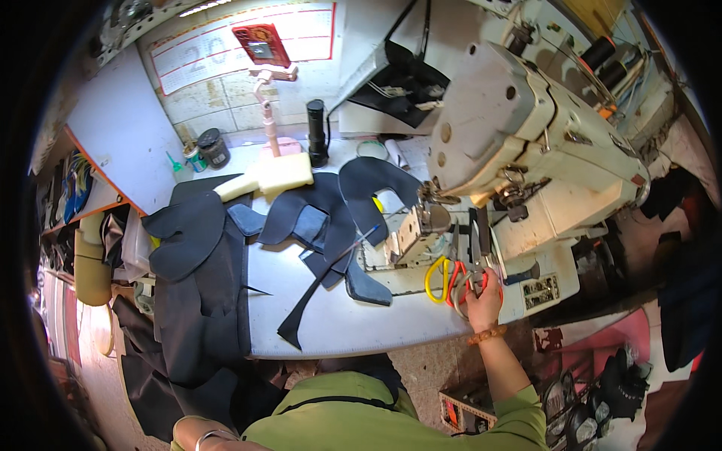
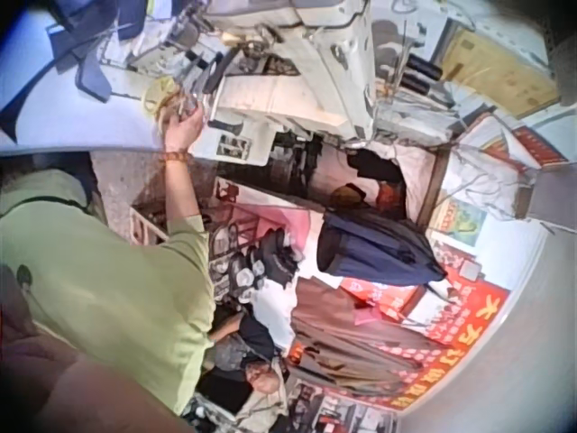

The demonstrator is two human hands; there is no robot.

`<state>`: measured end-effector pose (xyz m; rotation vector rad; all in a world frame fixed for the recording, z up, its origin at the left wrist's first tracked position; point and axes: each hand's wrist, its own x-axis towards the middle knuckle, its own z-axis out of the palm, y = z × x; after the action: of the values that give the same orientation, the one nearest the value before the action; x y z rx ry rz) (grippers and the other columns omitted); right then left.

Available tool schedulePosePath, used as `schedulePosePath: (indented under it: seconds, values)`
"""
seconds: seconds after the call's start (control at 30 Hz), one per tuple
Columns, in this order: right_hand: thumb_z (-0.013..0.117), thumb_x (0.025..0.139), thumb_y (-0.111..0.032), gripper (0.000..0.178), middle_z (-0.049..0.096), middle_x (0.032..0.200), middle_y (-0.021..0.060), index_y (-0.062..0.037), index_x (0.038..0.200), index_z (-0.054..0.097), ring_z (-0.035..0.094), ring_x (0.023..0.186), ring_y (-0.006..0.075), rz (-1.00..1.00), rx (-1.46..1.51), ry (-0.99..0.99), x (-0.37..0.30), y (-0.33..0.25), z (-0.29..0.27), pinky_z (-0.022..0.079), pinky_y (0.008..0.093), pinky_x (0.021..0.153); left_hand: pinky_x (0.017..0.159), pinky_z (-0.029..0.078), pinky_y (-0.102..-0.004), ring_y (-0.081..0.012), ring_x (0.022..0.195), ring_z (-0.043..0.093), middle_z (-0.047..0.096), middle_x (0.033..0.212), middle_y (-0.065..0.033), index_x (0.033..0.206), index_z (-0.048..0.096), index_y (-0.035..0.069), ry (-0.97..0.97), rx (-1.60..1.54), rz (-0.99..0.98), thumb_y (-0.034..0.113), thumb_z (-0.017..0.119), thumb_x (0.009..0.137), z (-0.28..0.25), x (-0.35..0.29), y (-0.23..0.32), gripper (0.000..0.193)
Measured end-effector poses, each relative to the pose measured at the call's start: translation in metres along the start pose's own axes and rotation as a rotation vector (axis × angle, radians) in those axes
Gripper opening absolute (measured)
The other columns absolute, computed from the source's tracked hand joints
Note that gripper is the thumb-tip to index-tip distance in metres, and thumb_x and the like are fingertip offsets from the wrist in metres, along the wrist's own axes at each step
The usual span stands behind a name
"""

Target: The person cuts a large piece of black fabric using shears, following a marked outline. They then use a small rectangular template to cut additional smaller pieces from the same fabric. The cut pieces are placed on the worktable.

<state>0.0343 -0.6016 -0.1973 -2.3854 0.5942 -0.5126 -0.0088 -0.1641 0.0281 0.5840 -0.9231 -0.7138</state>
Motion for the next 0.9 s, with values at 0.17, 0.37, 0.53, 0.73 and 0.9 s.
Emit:
schedulePosePath:
  seconds: [0.17,0.37,0.53,0.73,0.9]
  values:
    - [0.073,0.078,-0.010,0.056,0.055,0.122,0.0200,0.0003,0.127,0.050,0.052,0.115,0.0346,-0.106,-0.094,-0.024,0.028,0.019,0.026,0.043,0.0403,0.097,0.082,0.048,-0.0379,-0.0289,0.097,0.058,0.057,0.109,-0.0167,0.112,0.061,0.003,0.041,0.126,0.054,0.018,0.069,0.088,0.009,-0.024,0.006,0.030]
    - [0.068,0.082,-0.008,0.042,0.052,0.128,0.0187,0.0014,0.121,0.054,0.048,0.120,0.0342,-0.029,0.215,0.032,0.016,-0.010,0.035,0.038,0.0389,0.103,0.080,0.052,-0.0436,-0.0374,0.099,0.061,0.057,0.115,-0.0239,0.116,0.058,-0.004,0.040,0.198,0.185,0.011,0.068,0.087,0.013,-0.037,0.009,0.035]
    - [0.065,0.077,-0.004,0.037,0.053,0.125,0.0184,-0.0014,0.113,0.057,0.050,0.118,0.0346,-0.579,0.121,0.039,-0.077,-0.098,0.062,0.039,0.0404,0.101,0.074,0.050,-0.0345,-0.0255,0.089,0.061,0.060,0.108,-0.0146,0.108,0.064,0.003,-0.102,0.221,0.223,0.005,0.064,0.085,0.008,-0.039,0.019,0.023]
    - [0.069,0.079,-0.014,0.034,0.053,0.126,0.0144,-0.0048,0.111,0.060,0.052,0.111,0.0347,-0.824,0.315,-0.579,-0.131,-0.196,0.115,0.044,0.0418,0.094,0.077,0.055,-0.0424,-0.0369,0.092,0.064,0.058,0.111,-0.0273,0.105,0.063,-0.008,-0.005,0.269,0.323,0.008,0.062,0.090,0.016,-0.050,0.017,0.022]
    - [0.071,0.077,-0.017,0.034,0.054,0.128,0.0135,-0.0058,0.108,0.063,0.052,0.114,0.0328,-1.091,0.288,-0.812,-0.161,-0.212,0.126,0.043,0.0402,0.095,0.073,0.057,-0.0415,-0.0356,0.090,0.064,0.057,0.113,-0.0293,0.102,0.064,-0.008,-0.168,0.257,0.412,0.007,0.062,0.091,0.017,-0.056,0.033,0.018]
